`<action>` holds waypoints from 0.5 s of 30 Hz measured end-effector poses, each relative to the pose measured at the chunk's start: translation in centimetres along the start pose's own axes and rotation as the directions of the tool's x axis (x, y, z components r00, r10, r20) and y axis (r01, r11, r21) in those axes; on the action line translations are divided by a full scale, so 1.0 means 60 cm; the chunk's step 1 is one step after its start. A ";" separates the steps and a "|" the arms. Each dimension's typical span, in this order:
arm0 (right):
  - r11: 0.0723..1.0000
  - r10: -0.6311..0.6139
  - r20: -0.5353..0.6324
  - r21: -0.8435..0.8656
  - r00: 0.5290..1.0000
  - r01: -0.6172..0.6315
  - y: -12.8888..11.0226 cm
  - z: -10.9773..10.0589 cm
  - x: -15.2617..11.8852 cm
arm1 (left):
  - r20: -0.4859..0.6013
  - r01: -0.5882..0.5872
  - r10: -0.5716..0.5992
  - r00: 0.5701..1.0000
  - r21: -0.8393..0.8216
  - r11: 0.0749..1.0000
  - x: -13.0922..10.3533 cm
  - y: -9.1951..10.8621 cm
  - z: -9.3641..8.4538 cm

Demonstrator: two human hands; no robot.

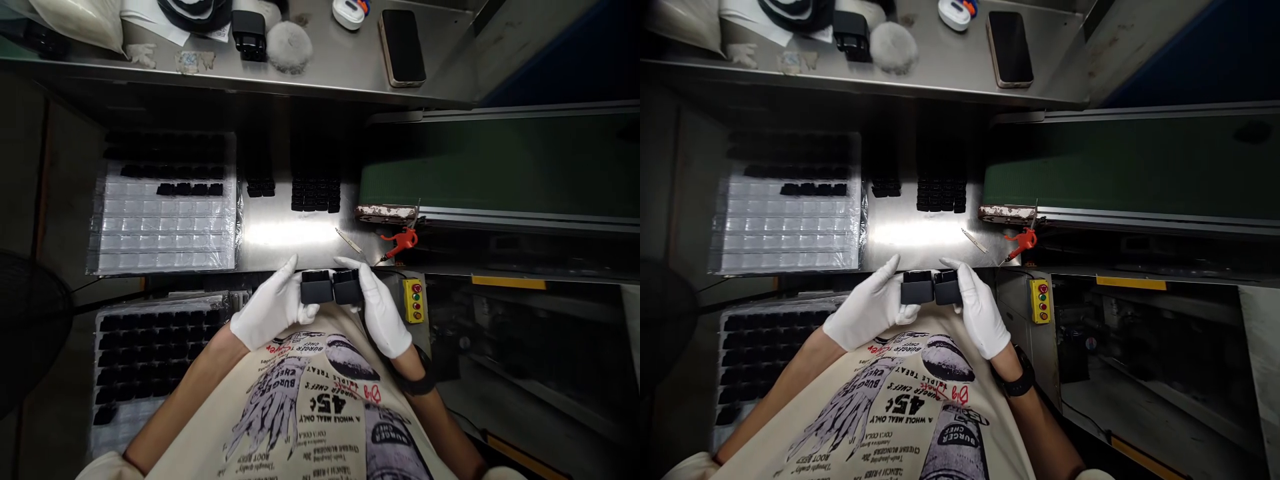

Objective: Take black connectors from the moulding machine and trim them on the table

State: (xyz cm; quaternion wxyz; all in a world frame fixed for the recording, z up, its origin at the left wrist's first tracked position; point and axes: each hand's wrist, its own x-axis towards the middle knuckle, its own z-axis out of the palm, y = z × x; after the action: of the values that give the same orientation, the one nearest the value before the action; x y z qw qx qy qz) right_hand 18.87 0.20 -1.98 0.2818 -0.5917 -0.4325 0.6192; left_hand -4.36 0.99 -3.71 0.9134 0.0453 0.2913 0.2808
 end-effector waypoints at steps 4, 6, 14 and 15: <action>0.995 -0.035 -0.010 -0.097 0.999 0.034 -0.005 -0.001 0.003 | -0.074 0.007 -0.006 0.997 0.022 1.000 0.001 0.006 0.020; 0.986 -0.081 -0.040 -0.147 0.996 0.074 -0.006 0.007 0.007 | -0.137 -0.008 0.022 0.990 0.104 0.995 0.000 0.010 0.034; 0.939 0.029 0.037 0.342 0.999 -0.040 -0.020 0.018 0.011 | -0.229 -0.146 0.225 0.947 0.318 0.937 -0.010 0.005 0.053; 0.920 0.011 0.085 0.389 0.996 -0.044 -0.023 0.014 0.011 | -0.225 -0.160 0.233 0.946 0.298 0.941 -0.011 0.003 0.052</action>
State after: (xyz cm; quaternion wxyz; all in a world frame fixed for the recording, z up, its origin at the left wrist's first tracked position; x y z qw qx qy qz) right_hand 17.75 1.26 -1.15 0.3675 -0.5041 -0.3031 0.7204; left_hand -3.18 1.05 -0.76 0.8196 0.1646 0.4374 0.3314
